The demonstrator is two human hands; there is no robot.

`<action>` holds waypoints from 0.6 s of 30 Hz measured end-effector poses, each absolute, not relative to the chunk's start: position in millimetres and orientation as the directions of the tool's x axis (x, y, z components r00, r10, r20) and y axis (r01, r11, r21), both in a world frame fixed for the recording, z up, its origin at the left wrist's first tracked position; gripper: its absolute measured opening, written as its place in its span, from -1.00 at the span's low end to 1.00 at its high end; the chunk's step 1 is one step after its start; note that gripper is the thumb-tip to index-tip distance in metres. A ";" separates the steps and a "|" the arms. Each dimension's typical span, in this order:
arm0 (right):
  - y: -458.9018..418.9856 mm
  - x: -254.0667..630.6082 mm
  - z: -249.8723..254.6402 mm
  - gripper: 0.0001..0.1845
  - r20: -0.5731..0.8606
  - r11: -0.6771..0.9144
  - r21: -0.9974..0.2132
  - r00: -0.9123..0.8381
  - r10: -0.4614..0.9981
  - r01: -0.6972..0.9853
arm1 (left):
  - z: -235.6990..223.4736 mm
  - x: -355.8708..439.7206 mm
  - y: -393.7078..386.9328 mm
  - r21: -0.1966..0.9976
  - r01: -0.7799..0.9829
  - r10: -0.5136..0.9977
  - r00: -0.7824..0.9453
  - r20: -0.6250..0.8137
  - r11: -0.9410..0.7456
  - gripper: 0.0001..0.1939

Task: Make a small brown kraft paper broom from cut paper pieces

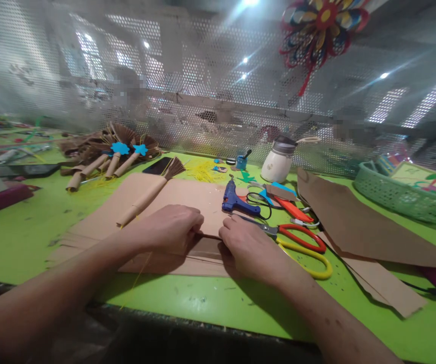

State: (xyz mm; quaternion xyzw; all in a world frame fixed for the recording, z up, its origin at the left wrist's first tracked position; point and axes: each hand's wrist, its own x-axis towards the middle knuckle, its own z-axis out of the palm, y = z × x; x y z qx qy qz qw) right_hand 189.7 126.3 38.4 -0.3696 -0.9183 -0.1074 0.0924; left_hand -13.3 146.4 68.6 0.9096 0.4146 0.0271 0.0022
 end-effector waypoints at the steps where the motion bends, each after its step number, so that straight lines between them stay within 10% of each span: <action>1: 126.4 189.1 37.7 -0.89 0.267 0.699 0.129 -0.703 0.659 0.704 | 69.7 -14.4 148.1 0.061 0.754 0.757 0.652 0.050 -0.653 -0.82; 10: 128.3 179.3 37.9 -0.92 0.500 0.699 0.163 -0.669 0.550 0.696 | 73.1 -12.9 167.8 0.558 0.698 0.851 0.525 0.026 -0.448 -0.62; 18: 127.9 180.1 38.8 -0.96 0.552 0.743 0.182 -0.692 0.465 0.644 | 69.4 -13.5 160.8 0.699 0.606 0.809 0.584 -0.068 -0.379 -0.57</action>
